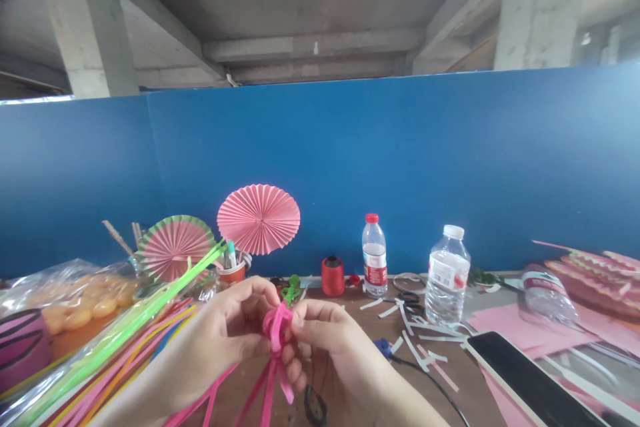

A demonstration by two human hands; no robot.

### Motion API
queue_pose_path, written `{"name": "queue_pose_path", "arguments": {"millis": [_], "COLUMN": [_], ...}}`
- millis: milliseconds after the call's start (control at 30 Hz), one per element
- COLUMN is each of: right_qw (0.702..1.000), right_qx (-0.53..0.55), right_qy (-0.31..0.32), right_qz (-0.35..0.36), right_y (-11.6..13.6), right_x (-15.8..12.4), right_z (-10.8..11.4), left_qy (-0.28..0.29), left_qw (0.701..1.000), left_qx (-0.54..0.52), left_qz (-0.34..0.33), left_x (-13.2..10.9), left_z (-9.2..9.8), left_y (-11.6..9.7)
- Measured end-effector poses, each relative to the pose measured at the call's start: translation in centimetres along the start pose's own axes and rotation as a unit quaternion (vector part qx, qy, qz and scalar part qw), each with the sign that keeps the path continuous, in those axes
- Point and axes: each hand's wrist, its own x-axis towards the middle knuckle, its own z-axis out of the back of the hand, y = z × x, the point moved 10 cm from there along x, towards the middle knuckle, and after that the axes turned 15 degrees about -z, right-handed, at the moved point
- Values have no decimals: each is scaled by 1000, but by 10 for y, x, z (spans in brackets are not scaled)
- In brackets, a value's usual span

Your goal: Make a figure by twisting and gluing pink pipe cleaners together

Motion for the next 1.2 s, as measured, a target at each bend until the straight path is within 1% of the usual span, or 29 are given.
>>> {"name": "queue_pose_path", "arguments": {"millis": [200,333,500,600,733,933,1200], "right_qw": [1000,1000,998,998,998,999,998], "right_qx": [3,-7,-50,-49,-36,-15,-24], "right_qy": [-2,-1,-14,-22,-33,-45,-44], "right_qz": [0,0,29,37,30,16,33], "right_y": [0,0,7,8,5,2,3], "right_x": [1,0,-2,-2,-2,-3,-2], "right_z": [2,0,-3,-4,-5,-3,-4], "left_qy": [-4,4,-17,-3,17,10,18], "left_qw": [1000,1000,999,1000,1000,999,998], "left_qx": [12,5,35,28,27,50,65], "left_qz": [7,4,8,8,-3,-7,-11], "left_x": [0,0,-2,-2,-1,-2,-1], "left_z": [2,2,7,3,-2,-1,-2], "left_y": [1,3,2,-1,-7,-9,-12]}}
